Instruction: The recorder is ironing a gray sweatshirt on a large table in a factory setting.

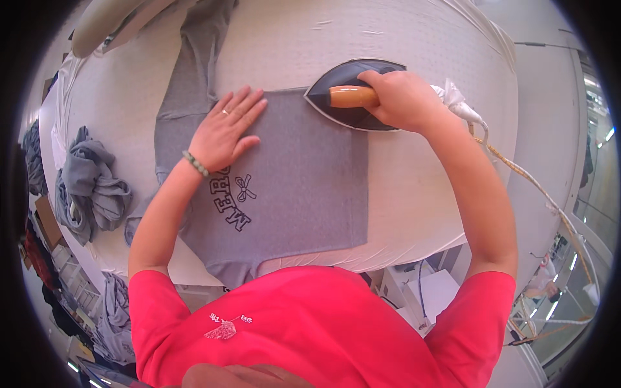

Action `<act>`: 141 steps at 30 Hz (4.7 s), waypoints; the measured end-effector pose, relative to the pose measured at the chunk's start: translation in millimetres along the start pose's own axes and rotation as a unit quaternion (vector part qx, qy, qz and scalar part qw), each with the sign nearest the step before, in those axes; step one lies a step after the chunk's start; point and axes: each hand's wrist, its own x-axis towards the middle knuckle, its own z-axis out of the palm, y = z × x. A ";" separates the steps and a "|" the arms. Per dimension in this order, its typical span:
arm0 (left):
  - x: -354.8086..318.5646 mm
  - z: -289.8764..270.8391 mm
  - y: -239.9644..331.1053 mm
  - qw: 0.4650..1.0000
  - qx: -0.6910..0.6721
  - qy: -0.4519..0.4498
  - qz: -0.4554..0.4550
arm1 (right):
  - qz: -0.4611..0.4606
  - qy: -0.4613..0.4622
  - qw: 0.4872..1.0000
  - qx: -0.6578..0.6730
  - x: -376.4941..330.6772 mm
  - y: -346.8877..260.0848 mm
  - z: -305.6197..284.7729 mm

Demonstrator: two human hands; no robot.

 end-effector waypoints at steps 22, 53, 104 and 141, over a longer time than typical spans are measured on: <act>-116.9 31.4 73.4 0.948 -0.007 0.119 -0.294 | 0.211 -0.015 0.975 0.064 31.2 -84.7 -1.0; -7.7 110.0 299.2 0.991 -0.112 -0.052 0.053 | 0.225 0.067 0.952 0.196 -42.5 11.5 28.3; 112.3 122.1 191.2 0.957 0.054 0.258 -0.121 | 0.370 0.048 0.914 0.159 -310.7 13.1 125.7; -63.8 51.7 100.9 0.936 0.131 0.175 -0.275 | 0.280 0.007 0.927 0.248 -91.3 -8.8 38.7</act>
